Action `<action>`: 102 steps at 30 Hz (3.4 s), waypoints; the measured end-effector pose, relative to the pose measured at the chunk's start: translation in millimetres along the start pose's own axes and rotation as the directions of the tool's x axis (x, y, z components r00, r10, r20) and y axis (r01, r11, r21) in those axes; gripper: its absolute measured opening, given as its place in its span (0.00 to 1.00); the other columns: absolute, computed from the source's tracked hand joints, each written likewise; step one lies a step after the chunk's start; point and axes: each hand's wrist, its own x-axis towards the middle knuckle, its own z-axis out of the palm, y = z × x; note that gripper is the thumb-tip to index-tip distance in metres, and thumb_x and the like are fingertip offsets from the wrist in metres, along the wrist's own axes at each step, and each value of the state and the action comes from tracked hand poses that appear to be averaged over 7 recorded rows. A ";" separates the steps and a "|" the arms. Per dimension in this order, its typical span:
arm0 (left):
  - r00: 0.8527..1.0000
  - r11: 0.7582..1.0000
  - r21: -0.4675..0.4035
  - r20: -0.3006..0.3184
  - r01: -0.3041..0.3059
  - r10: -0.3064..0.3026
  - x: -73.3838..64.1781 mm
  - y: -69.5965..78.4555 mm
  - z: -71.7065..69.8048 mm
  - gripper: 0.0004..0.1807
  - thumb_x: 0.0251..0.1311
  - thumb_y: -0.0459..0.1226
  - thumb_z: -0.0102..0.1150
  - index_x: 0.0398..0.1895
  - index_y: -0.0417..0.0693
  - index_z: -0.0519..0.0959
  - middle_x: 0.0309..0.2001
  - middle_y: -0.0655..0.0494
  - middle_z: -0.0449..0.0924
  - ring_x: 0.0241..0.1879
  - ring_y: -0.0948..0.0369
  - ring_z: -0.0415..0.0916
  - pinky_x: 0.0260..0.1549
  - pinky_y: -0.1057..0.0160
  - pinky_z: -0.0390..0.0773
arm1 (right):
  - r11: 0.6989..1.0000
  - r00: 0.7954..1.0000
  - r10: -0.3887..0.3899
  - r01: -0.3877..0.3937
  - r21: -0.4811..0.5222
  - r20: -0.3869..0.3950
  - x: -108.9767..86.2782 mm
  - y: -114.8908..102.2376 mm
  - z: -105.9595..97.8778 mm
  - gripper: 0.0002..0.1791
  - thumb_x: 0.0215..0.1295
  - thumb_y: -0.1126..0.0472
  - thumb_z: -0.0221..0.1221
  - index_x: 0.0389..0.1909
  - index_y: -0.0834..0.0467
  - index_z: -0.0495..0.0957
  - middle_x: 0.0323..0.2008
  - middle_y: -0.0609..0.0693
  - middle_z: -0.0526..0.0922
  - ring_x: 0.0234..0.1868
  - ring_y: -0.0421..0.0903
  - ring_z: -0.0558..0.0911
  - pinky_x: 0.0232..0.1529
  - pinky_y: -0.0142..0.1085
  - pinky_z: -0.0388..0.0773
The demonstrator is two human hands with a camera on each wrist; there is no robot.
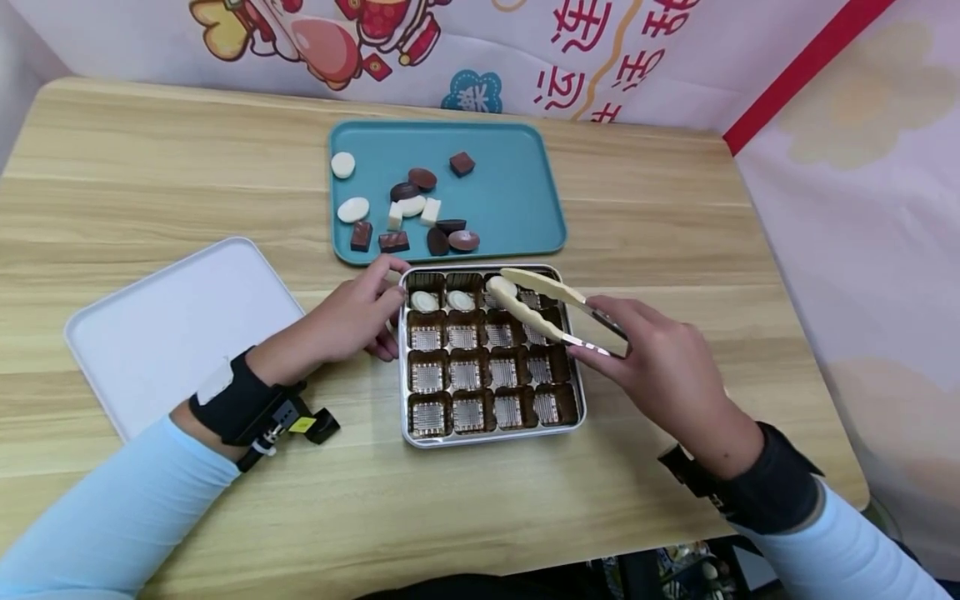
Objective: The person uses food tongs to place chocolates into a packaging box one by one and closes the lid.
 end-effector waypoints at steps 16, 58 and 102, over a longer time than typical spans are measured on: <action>0.999 0.999 0.042 -0.049 -0.001 0.003 -2.3 2.5 3.3 0.22 0.64 0.39 0.34 0.62 0.52 0.57 0.45 0.44 0.76 0.17 0.51 0.79 0.15 0.54 0.85 | 0.996 0.999 0.025 -0.022 -0.087 0.033 5.5 -11.1 10.5 0.32 0.51 0.41 0.65 0.51 0.59 0.78 0.41 0.59 0.85 0.14 0.46 0.75 0.08 0.43 0.73; 1.000 1.000 0.007 -0.020 -0.016 0.016 1.0 -3.1 2.9 0.21 0.65 0.40 0.32 0.62 0.53 0.57 0.44 0.43 0.75 0.17 0.50 0.79 0.14 0.53 0.85 | 0.991 0.935 -0.029 0.074 -0.114 0.355 157.6 -9.1 31.6 0.35 0.55 0.36 0.59 0.51 0.61 0.76 0.32 0.51 0.80 0.23 0.46 0.72 0.16 0.37 0.66; 0.999 1.000 0.016 -0.032 -0.018 0.019 0.0 -3.5 1.8 0.20 0.66 0.41 0.33 0.61 0.54 0.58 0.41 0.43 0.77 0.17 0.51 0.79 0.14 0.54 0.85 | 0.981 0.890 0.078 0.013 -0.195 0.449 181.9 6.1 17.8 0.32 0.55 0.36 0.59 0.45 0.61 0.77 0.30 0.54 0.80 0.25 0.49 0.73 0.22 0.41 0.73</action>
